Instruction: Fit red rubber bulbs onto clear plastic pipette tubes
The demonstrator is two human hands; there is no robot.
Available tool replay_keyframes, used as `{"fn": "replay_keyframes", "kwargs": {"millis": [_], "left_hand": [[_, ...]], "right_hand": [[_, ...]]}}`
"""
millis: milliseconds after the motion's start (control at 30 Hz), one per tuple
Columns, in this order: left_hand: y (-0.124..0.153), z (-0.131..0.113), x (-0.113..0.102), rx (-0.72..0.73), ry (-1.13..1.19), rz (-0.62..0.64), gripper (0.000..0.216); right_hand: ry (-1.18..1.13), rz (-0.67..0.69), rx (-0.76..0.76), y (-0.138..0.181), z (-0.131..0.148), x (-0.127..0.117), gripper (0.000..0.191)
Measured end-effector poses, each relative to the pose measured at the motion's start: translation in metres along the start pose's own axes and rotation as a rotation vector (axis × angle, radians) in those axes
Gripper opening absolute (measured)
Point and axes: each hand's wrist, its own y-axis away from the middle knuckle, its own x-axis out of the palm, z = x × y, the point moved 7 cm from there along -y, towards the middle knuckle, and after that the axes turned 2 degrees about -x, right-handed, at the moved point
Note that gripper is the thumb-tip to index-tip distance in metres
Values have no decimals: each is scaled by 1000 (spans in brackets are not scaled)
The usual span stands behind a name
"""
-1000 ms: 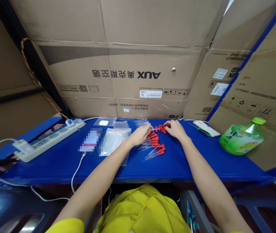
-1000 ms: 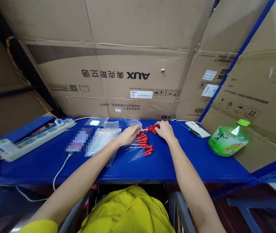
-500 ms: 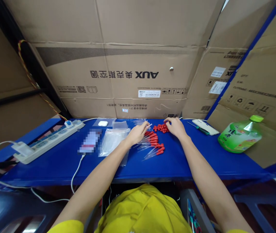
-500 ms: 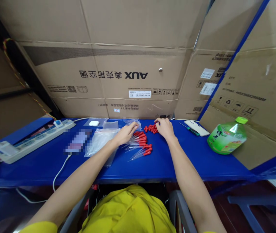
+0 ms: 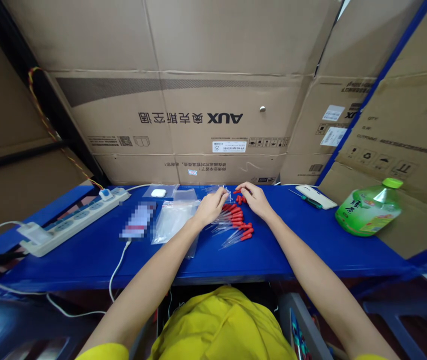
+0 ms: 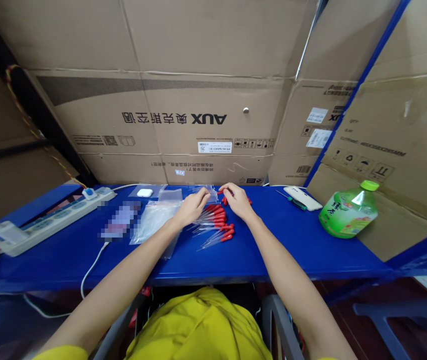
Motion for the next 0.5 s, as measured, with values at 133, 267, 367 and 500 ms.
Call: {"fn": "replay_keyframes", "kwargs": {"millis": [133,267,367,500], "left_hand": [[0,1,-2,6,28,-37,34],[0,-1,-5,-3,109,-74,35],[1,-4,-9,-10,219,-102,36],[1,-6,-9,-14,309,-97,39]], "right_hand": [[-70,3,41,3,-1,11,29],[-146,-19,64,5,-3,13,33],[-229,-39,107,4,-5,12,38],[-390,-59,148,3,-2,13,44]]}}
